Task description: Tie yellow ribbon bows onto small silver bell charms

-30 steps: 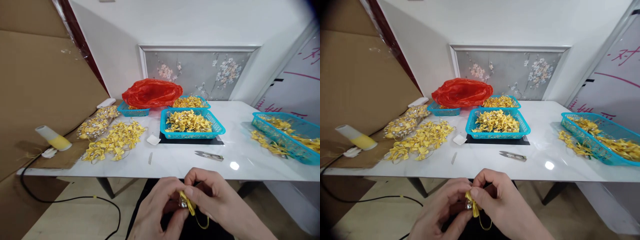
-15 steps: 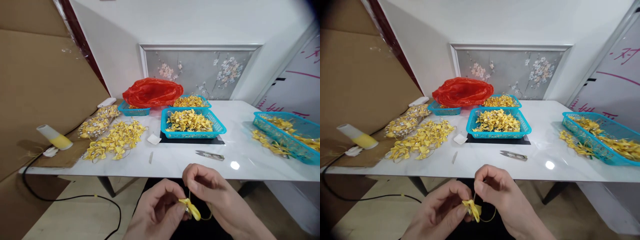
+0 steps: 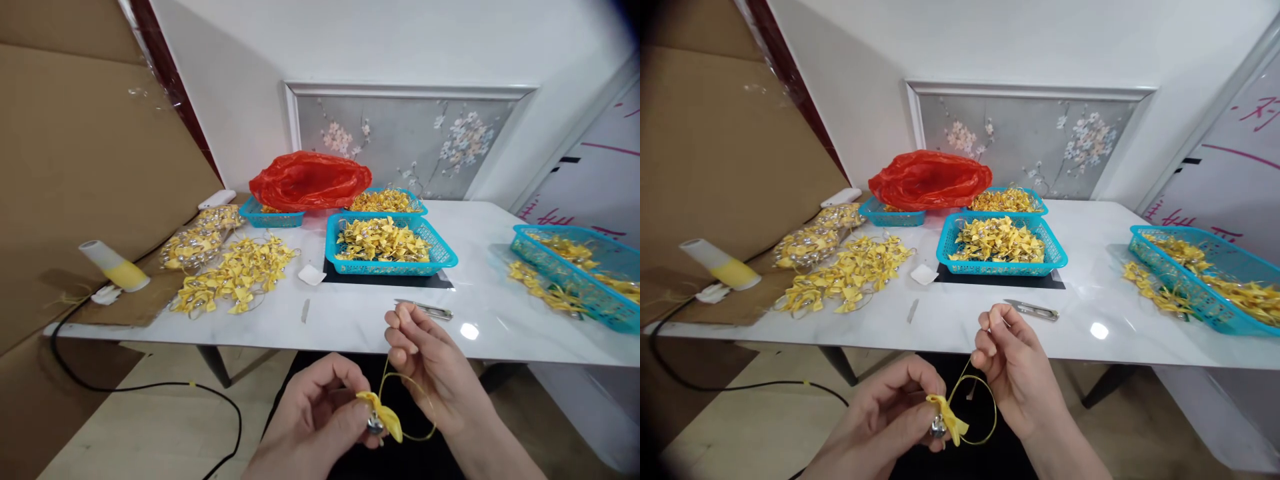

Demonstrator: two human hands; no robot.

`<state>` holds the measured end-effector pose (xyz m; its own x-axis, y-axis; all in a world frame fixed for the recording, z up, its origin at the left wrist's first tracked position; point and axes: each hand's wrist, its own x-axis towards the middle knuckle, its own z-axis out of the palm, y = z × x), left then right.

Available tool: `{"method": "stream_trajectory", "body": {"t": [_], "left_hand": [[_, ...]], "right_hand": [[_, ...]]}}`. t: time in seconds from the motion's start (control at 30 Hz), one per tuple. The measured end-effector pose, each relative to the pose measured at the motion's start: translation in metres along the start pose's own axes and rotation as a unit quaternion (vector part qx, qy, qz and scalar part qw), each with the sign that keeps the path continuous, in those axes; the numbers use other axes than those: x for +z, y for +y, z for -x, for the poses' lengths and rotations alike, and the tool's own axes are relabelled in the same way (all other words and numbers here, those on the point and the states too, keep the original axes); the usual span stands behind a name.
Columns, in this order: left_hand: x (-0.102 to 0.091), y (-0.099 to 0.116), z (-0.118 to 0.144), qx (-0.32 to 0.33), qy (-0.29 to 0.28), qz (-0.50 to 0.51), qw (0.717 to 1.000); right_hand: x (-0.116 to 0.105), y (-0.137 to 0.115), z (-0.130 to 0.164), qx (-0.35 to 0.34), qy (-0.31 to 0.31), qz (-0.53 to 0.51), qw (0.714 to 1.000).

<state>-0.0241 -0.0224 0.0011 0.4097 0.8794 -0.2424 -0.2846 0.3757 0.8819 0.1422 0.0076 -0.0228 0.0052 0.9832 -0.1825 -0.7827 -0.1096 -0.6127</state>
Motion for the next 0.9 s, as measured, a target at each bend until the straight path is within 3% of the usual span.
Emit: {"method": "stream_trajectory", "body": {"t": [0.4, 0.67, 0.8, 0.9], "left_hand": [[0.0, -0.007, 0.0, 0.003, -0.006, -0.007, 1.0], [-0.003, -0.006, 0.0, 0.02, -0.012, -0.08, 0.997], [-0.004, -0.004, -0.001, 0.037, 0.003, -0.12, 0.992], [-0.004, -0.004, -0.003, 0.039, 0.016, -0.149, 0.988]], "right_hand": [[0.006, 0.001, 0.013, -0.028, -0.023, 0.017, 0.999], [0.011, 0.011, 0.015, -0.024, -0.048, 0.056, 0.997], [0.01, 0.016, 0.011, -0.072, -0.018, 0.081, 0.994], [0.004, 0.019, 0.004, -0.07, -0.001, 0.092, 0.993]]}}
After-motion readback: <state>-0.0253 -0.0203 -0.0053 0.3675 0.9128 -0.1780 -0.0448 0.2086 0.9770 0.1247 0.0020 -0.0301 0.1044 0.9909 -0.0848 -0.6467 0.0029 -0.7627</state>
